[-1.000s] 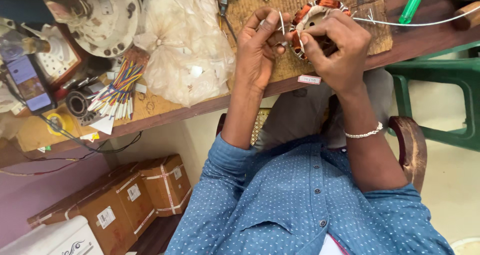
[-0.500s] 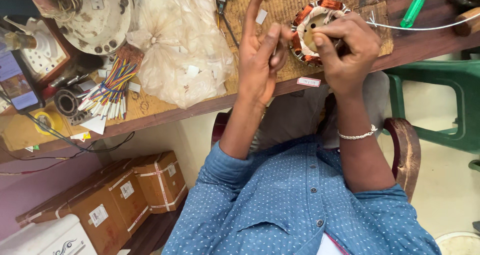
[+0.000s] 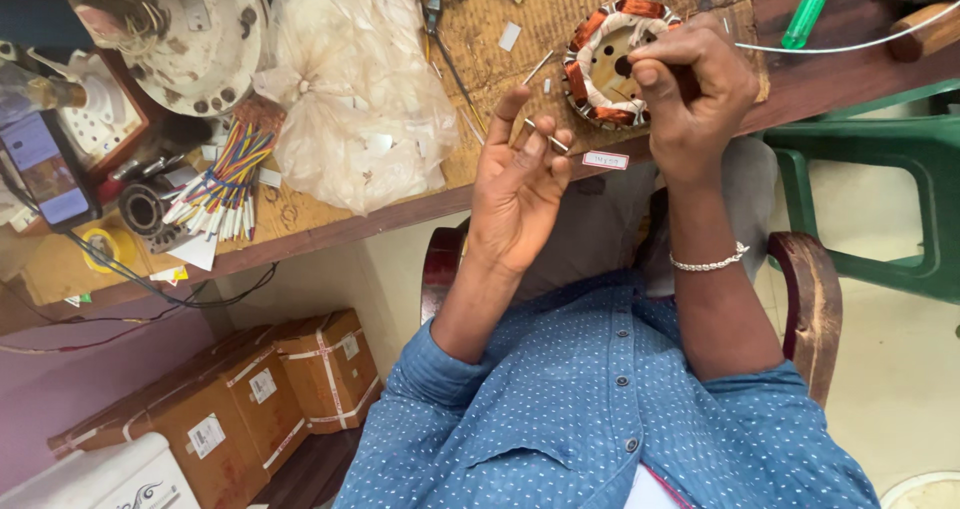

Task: The person winds copper wire around a stator core, secures the wire with white ties, and uses shears to trim excess wire. The person handles the stator, copper wire, white ties, and shears throughout the task.

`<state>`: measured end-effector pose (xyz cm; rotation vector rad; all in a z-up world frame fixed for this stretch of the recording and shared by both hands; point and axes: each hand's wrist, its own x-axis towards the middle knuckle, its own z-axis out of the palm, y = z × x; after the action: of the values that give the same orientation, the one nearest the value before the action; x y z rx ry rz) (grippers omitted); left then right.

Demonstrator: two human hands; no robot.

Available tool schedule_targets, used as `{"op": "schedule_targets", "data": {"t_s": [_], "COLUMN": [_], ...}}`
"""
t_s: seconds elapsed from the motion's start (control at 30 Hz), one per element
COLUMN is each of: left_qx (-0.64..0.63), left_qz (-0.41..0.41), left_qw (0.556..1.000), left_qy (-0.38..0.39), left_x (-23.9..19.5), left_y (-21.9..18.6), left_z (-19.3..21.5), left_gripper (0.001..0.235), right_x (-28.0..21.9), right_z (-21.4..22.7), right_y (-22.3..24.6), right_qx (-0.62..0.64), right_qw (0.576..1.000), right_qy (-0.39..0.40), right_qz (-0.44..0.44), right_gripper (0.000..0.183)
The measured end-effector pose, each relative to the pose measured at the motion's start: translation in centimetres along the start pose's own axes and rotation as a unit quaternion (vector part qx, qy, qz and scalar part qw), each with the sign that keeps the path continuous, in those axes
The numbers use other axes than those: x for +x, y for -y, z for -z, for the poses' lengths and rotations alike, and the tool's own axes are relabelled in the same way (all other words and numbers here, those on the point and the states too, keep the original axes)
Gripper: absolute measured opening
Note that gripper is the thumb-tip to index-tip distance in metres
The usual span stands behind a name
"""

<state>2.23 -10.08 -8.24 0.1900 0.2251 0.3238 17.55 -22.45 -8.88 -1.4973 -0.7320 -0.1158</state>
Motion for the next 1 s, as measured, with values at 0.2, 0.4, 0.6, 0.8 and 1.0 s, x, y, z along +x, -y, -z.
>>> {"op": "schedule_targets", "data": {"t_s": [0.2,0.4,0.6,0.8,1.0], "left_qx": [0.071,0.13,0.182,0.172,0.162], "left_qz": [-0.144,-0.159,-0.104,-0.073,-0.056], "left_qw": [0.987,0.978,0.977,0.981,0.984], "left_qy": [0.0,-0.031,-0.034,-0.052,-0.056], "left_x": [4.3,8.7,9.1,9.0,9.3], "left_y": [0.3,-0.2,0.6,0.3,-0.1], "left_z": [0.3,0.7,1.6,1.5,1.5], "left_gripper": [0.043,0.04,0.029,0.028,0.027], "right_x": [0.5,1.5,1.4,0.7,0.8], "right_z": [-0.1,-0.1,-0.6,-1.1,-0.8], "right_y": [0.9,2.5,2.2,1.6,1.2], "right_qx": [0.009,-0.037,-0.095,-0.147,-0.137], "right_qw": [1.0,0.997,0.992,0.988,0.989], "right_qy": [0.019,0.072,0.086,0.036,0.044], "right_qz": [0.019,0.004,0.012,0.045,0.035], "right_gripper": [0.032,0.017,0.009,0.014,0.015]}}
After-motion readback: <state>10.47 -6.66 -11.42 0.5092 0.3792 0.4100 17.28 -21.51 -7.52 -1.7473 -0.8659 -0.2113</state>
